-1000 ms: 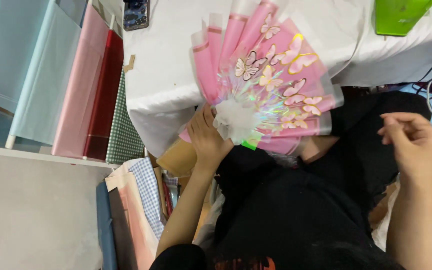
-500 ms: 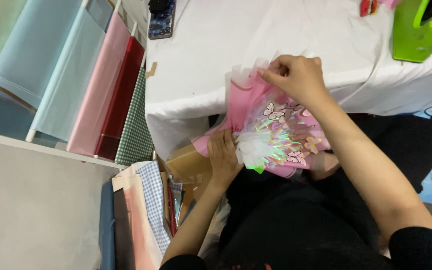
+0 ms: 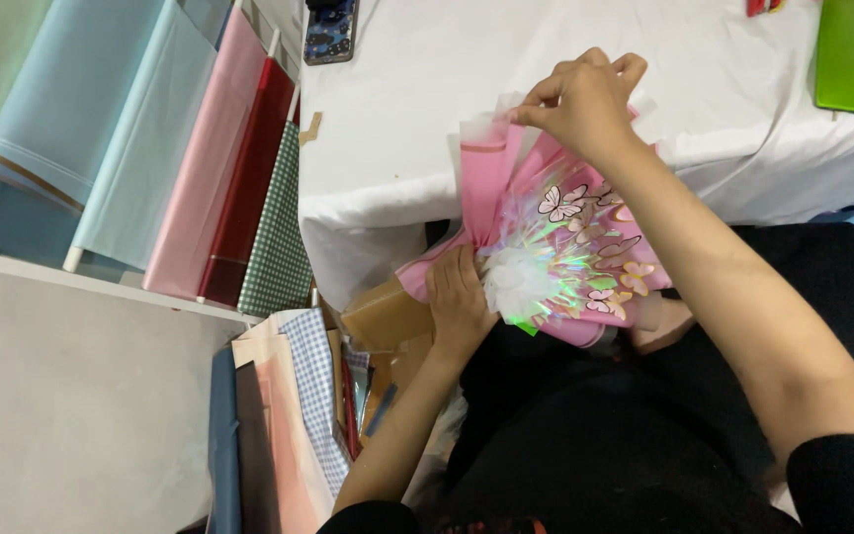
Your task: Wrapping a butterfly bouquet with pink paper
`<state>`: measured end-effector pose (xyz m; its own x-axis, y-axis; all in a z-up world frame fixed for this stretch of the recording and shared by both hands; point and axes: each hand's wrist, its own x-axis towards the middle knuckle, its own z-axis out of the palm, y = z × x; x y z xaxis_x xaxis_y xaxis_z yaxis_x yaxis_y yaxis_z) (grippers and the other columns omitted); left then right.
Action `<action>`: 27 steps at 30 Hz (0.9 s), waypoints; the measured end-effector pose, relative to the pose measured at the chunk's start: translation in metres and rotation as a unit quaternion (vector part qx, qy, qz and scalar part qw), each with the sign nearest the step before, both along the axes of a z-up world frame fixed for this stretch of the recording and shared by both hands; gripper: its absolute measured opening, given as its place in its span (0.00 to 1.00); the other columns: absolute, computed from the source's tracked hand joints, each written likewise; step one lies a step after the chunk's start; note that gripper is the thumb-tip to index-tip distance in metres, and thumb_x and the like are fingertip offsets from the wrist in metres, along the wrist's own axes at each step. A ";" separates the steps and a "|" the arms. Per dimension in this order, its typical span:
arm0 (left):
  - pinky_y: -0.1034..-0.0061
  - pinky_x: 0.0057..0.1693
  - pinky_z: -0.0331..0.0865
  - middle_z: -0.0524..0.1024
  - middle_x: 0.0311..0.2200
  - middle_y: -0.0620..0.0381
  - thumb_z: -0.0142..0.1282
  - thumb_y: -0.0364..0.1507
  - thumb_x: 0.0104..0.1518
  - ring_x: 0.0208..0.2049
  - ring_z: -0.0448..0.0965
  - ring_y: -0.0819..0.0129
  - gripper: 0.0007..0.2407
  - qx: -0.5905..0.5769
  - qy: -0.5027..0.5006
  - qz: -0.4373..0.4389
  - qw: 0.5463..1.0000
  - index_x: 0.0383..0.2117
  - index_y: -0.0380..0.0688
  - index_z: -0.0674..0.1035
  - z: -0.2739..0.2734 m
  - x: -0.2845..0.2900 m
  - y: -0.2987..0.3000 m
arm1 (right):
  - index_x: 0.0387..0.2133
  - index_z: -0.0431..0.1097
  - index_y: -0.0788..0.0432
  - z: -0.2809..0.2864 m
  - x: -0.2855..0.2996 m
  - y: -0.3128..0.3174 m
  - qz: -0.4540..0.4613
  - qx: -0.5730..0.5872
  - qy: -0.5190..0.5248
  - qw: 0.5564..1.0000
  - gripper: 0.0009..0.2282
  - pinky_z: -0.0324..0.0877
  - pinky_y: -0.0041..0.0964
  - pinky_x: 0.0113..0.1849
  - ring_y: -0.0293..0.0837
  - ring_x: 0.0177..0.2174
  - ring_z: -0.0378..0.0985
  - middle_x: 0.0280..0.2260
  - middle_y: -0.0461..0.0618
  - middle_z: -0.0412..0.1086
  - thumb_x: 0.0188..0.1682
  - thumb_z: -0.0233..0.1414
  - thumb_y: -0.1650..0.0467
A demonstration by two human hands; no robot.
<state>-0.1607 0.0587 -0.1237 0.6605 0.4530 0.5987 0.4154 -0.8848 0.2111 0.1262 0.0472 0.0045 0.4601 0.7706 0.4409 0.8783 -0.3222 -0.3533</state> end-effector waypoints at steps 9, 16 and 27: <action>0.59 0.56 0.62 0.72 0.47 0.44 0.49 0.39 0.57 0.46 0.73 0.49 0.22 0.031 -0.041 0.002 0.999 0.51 0.33 0.72 0.002 0.000 -0.001 | 0.26 0.79 0.36 -0.009 0.014 -0.055 -0.019 0.056 0.051 0.997 0.12 0.33 0.53 0.55 0.44 0.60 0.57 0.47 0.30 0.66 0.42 0.70 0.50; 0.59 0.58 0.63 0.73 0.47 0.45 0.49 0.38 0.59 0.47 0.74 0.50 0.20 0.046 -0.048 0.008 0.998 0.50 0.33 0.73 0.010 -0.001 -0.002 | 0.25 0.77 0.36 0.025 -0.013 -0.060 0.012 0.038 0.094 0.995 0.11 0.34 0.50 0.54 0.40 0.59 0.56 0.47 0.29 0.66 0.46 0.68 0.51; 0.60 0.60 0.61 0.73 0.48 0.45 0.47 0.33 0.61 0.50 0.73 0.50 0.16 0.029 -0.045 0.000 0.999 0.51 0.35 0.73 0.010 -0.001 -0.004 | 0.35 0.80 0.41 0.027 -0.062 -0.108 0.024 0.041 -0.206 0.977 0.09 0.48 0.51 0.52 0.49 0.46 0.71 0.37 0.35 0.76 0.56 0.66 0.55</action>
<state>-0.1622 0.0547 -0.1142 0.6025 0.4148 0.6818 0.3963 -0.8971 0.1956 0.0646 -0.0608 0.0314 0.1947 0.7411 0.6426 0.9650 -0.2622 0.0100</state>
